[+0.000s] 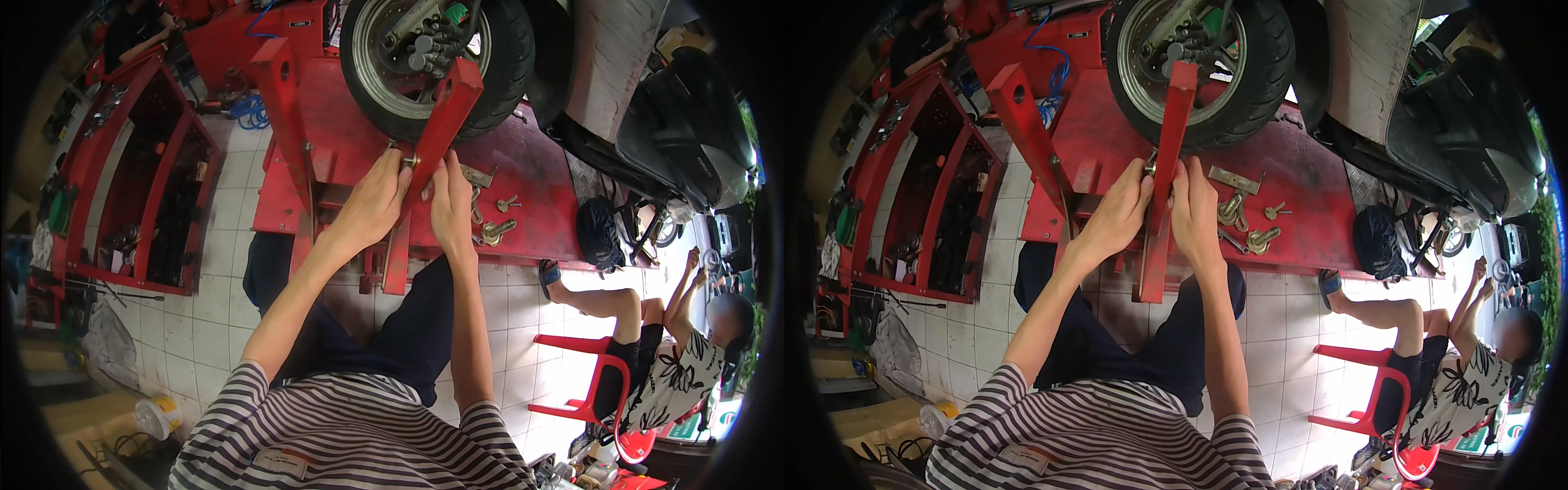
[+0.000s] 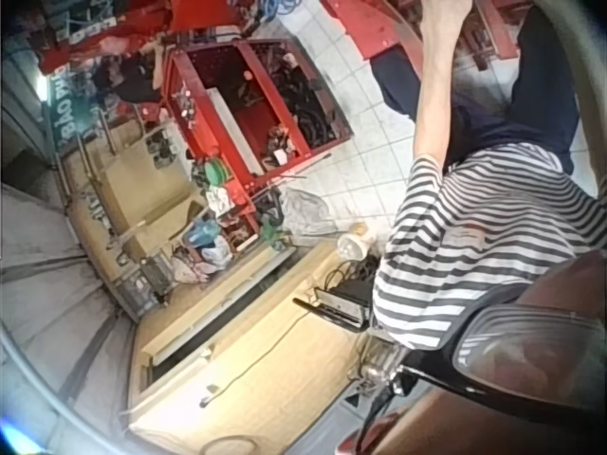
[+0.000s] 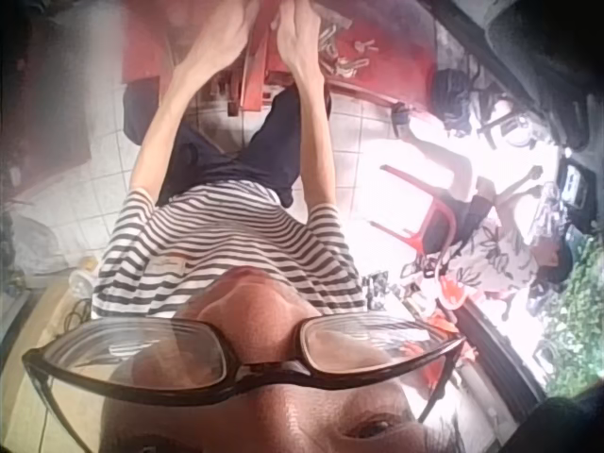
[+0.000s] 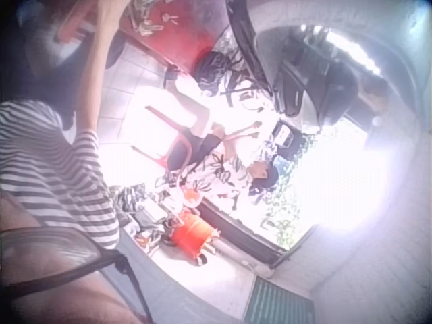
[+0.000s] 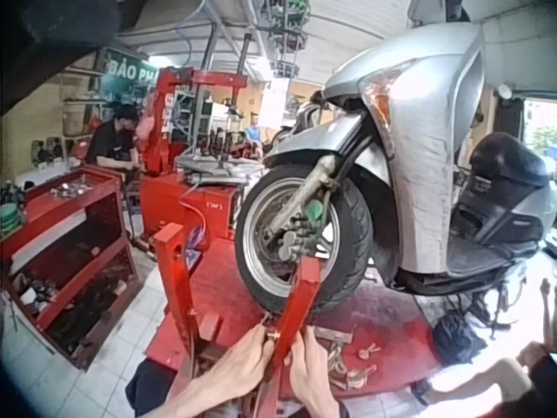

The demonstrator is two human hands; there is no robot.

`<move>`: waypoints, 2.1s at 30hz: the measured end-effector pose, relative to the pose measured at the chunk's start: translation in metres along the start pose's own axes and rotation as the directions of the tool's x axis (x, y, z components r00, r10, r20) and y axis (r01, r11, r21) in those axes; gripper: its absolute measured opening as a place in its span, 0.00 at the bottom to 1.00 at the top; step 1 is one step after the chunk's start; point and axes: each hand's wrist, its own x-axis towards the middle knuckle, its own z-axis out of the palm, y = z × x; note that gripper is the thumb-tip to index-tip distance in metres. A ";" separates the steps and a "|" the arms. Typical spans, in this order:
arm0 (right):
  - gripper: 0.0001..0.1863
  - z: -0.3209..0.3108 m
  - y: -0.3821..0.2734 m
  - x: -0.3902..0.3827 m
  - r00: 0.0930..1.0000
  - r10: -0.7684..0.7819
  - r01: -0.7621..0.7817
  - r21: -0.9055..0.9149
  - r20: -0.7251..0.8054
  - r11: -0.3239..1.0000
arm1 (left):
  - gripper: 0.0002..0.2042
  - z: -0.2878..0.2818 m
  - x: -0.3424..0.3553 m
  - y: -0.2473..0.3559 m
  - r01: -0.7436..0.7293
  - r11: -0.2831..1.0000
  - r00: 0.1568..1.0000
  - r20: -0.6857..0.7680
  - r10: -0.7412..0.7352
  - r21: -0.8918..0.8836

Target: The person manipulates a curved metal plate and a large bolt, aligning them on a red metal stand and tightening them by hand.

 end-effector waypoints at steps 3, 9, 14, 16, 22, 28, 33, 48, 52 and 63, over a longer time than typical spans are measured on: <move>0.15 0.001 -0.003 0.001 0.999 0.038 -0.038 0.029 -0.001 0.999 | 0.12 0.002 0.002 -0.005 -0.040 0.999 0.999 -0.030 0.041 0.025; 0.14 -0.001 -0.002 0.002 0.999 0.038 -0.038 0.024 0.026 0.999 | 0.11 0.006 0.001 -0.003 -0.013 0.998 0.999 -0.052 0.010 -0.054; 0.15 -0.003 0.007 0.003 0.999 -0.008 0.008 0.012 0.037 1.000 | 0.09 0.007 -0.002 0.005 -0.002 1.000 0.997 -0.075 0.001 -0.016; 0.15 -0.004 0.008 0.004 0.998 -0.035 0.035 0.015 0.048 0.999 | 0.09 0.006 -0.003 0.007 -0.004 0.999 0.997 -0.070 0.007 0.053; 0.16 -0.012 0.008 0.007 0.993 0.042 -0.044 0.015 0.113 0.999 | 0.09 0.008 -0.003 0.009 0.012 0.996 0.998 -0.070 -0.006 0.091; 0.15 -0.016 -0.003 0.010 0.990 0.063 -0.049 -0.109 0.129 0.993 | 0.10 0.004 -0.002 0.023 0.071 0.997 0.994 -0.081 -0.069 0.016; 0.15 -0.007 -0.001 0.005 0.999 0.027 -0.021 -0.132 0.047 0.991 | 0.13 0.002 -0.001 0.034 0.170 0.985 0.983 -0.062 -0.171 -0.029; 0.12 -0.001 0.003 -0.025 0.999 0.048 -0.049 -0.046 -0.026 0.998 | 0.16 0.002 -0.004 0.032 0.169 0.981 0.982 -0.065 -0.175 -0.092; 0.19 0.003 0.003 -0.001 1.000 0.006 -0.006 -0.058 -0.005 0.998 | 0.16 0.002 -0.002 0.035 0.171 0.980 0.983 -0.048 -0.176 -0.098; 0.15 -0.003 0.000 0.001 0.998 0.060 -0.057 -0.087 0.031 0.995 | 0.16 -0.005 -0.001 0.034 0.193 0.978 0.979 -0.056 -0.197 -0.079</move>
